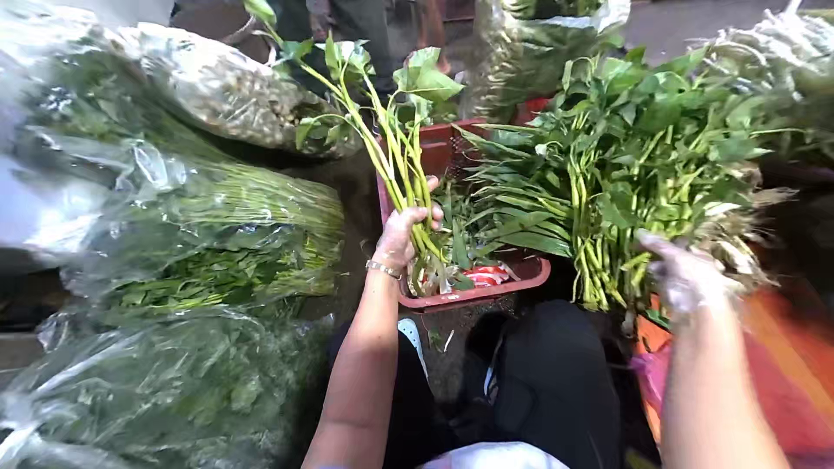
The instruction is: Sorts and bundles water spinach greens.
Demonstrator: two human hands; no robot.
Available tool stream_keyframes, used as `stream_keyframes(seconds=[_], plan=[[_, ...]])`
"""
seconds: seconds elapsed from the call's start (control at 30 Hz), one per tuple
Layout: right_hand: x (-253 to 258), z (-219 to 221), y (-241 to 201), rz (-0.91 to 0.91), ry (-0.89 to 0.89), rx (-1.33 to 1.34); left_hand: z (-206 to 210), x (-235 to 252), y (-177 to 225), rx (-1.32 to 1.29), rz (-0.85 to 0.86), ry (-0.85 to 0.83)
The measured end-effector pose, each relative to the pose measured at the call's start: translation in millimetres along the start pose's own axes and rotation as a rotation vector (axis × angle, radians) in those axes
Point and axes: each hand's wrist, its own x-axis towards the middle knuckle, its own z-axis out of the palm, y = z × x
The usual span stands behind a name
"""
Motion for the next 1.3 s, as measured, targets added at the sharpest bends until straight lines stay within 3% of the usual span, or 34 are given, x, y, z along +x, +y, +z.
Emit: stream_keyframes(seconds=[0.23, 0.4, 0.5, 0.63, 0.7, 0.83, 1.17, 1.3], plan=[[0, -40, -19, -0.251, 0.045, -0.066, -6, -4, 4, -0.01, -0.012, -0.03], [-6, -61, -32, -0.358, -0.117, 0.434, -4, 2, 4, -0.002, -0.008, 0.0], [-22, -60, -50, -0.273, 0.01, 0.224, -2, 8, -2, 0.017, -0.002, 0.0], [8, -114, -39, -0.572, -0.014, 0.202, -3, 8, -5, 0.043, -0.012, 0.038], [-4, -115, -60, -0.581, 0.032, 0.151, 0, 10, -4, 0.054, -0.015, 0.049], [-43, -66, -95, -0.436, 0.066, 0.308, 16, 15, -2, 0.052, -0.006, 0.106], [-103, 92, -98, -0.175, -0.413, 0.701, 22, 4, 0, 0.104, 0.028, 0.139], [-119, 143, -99, -0.001, -0.548, 0.725, 21, 0, 2, 0.074, 0.001, 0.191]])
